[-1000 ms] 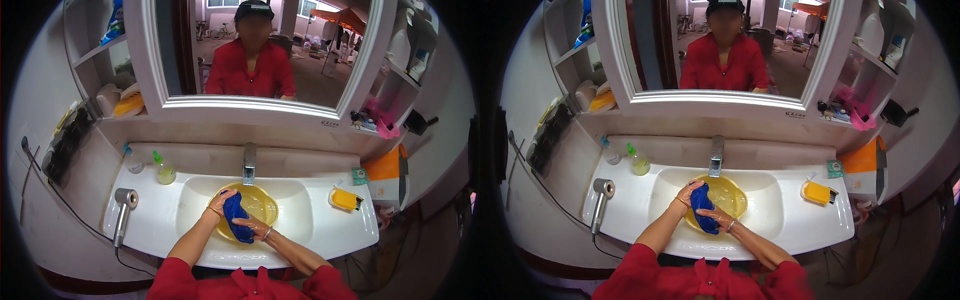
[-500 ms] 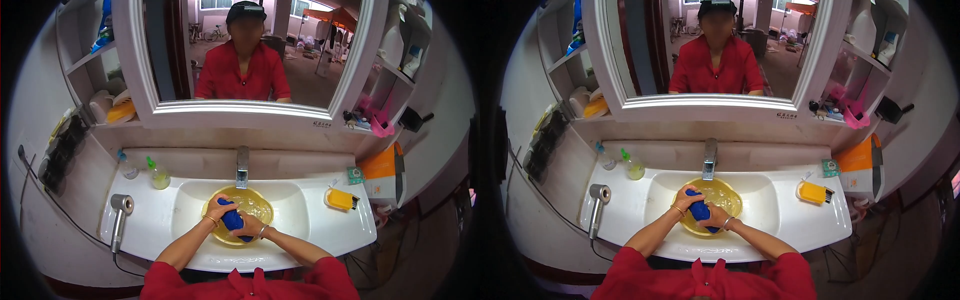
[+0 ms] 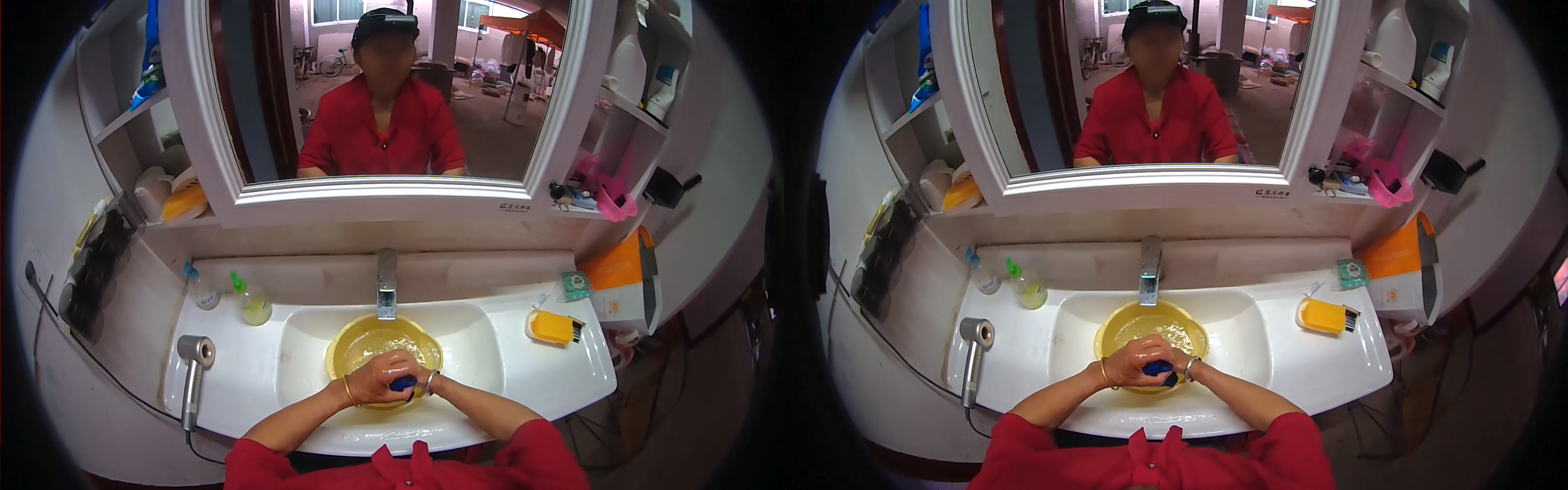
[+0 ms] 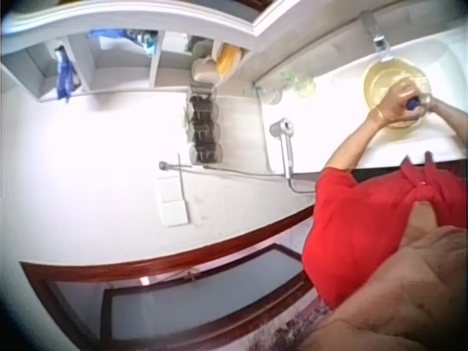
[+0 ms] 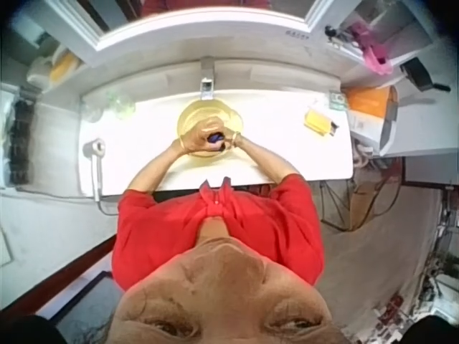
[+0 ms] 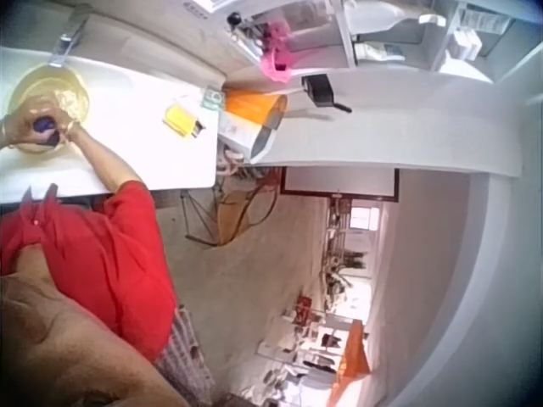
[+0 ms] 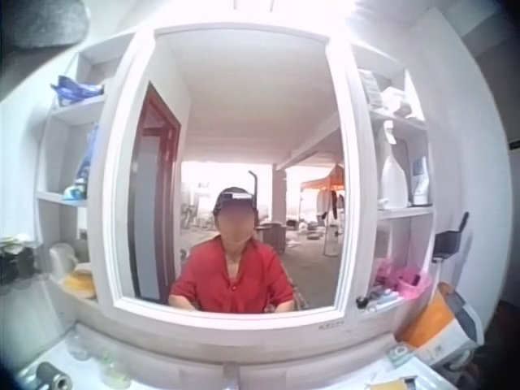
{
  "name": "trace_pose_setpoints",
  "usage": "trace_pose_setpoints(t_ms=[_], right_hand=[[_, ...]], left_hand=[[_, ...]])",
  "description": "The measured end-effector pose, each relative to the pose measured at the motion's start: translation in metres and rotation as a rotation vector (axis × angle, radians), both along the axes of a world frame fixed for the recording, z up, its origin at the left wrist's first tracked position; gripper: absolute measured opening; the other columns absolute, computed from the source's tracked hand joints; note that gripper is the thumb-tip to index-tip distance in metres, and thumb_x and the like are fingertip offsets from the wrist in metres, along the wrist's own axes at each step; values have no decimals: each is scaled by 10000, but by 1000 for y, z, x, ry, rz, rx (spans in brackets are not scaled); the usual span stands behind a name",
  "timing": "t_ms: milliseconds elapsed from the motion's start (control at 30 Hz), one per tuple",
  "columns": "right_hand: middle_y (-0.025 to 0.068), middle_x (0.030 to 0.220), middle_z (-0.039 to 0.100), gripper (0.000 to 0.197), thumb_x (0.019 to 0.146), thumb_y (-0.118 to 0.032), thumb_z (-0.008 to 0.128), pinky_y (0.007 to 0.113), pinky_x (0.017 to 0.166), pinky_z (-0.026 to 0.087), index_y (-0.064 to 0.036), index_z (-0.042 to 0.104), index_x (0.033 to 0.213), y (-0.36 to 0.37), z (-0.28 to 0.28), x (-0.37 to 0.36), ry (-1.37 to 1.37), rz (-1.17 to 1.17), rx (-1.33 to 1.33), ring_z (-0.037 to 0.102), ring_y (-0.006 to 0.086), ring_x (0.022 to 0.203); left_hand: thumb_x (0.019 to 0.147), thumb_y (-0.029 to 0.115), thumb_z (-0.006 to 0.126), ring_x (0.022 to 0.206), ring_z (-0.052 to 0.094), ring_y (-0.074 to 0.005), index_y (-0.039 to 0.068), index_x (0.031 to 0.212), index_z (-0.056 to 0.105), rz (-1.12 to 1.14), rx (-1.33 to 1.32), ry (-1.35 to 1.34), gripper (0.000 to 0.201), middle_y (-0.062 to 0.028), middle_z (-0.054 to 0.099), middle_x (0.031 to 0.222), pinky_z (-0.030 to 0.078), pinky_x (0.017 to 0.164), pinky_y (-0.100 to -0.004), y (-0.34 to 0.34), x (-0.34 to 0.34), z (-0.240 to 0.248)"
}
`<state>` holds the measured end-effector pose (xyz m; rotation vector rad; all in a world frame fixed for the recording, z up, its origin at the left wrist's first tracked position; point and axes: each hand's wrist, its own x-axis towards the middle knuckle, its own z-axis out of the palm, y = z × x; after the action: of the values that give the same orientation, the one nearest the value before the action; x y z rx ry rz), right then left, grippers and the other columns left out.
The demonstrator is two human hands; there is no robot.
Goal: Washing and rinsing a blue cloth in a basin at a sink.
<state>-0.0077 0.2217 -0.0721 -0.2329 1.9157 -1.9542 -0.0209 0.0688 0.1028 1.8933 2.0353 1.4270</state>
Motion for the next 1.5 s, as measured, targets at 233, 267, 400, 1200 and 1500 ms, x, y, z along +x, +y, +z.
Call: trace_pose_setpoints(t_ms=[233,267,400,1200,1500], right_hand=[[78,1086,551,492,826,-389,566,325,816,479,-64,457,1179,7,27,-1,-346,37,-160,559,166,945],[78,1087,551,496,826,-394,567,324,816,479,-64,456,1179,10,30,0,-395,43,-184,558,166,946],[77,1089,548,509,825,-411,569,321,816,476,-66,455,1181,6,43,-3,-588,70,-282,553,165,950],[208,1074,570,351,799,-234,498,425,876,451,9,534,1050,-6,54,26,-788,-299,-1096,574,311,948],[164,971,591,306,698,-17,541,319,825,471,58,550,994,-16,94,24,-281,-869,-817,576,243,903]], left_hand=[[658,57,673,824,539,-271,61,964,565,-110,-56,184,324,-99,533,921,456,730,-356,0,-1,9],[658,57,673,824,539,-271,61,964,565,-111,-56,185,324,-99,533,921,456,730,-356,1,-2,8],[674,43,659,829,533,-274,49,958,556,-201,-82,165,303,-109,526,925,443,734,-360,1,0,12],[659,74,591,818,534,-254,43,854,512,-288,-77,644,212,-107,514,853,446,732,-341,-9,19,0],[659,11,681,742,552,-167,65,734,483,658,563,-530,218,-65,551,760,461,685,-295,-9,13,-45]])
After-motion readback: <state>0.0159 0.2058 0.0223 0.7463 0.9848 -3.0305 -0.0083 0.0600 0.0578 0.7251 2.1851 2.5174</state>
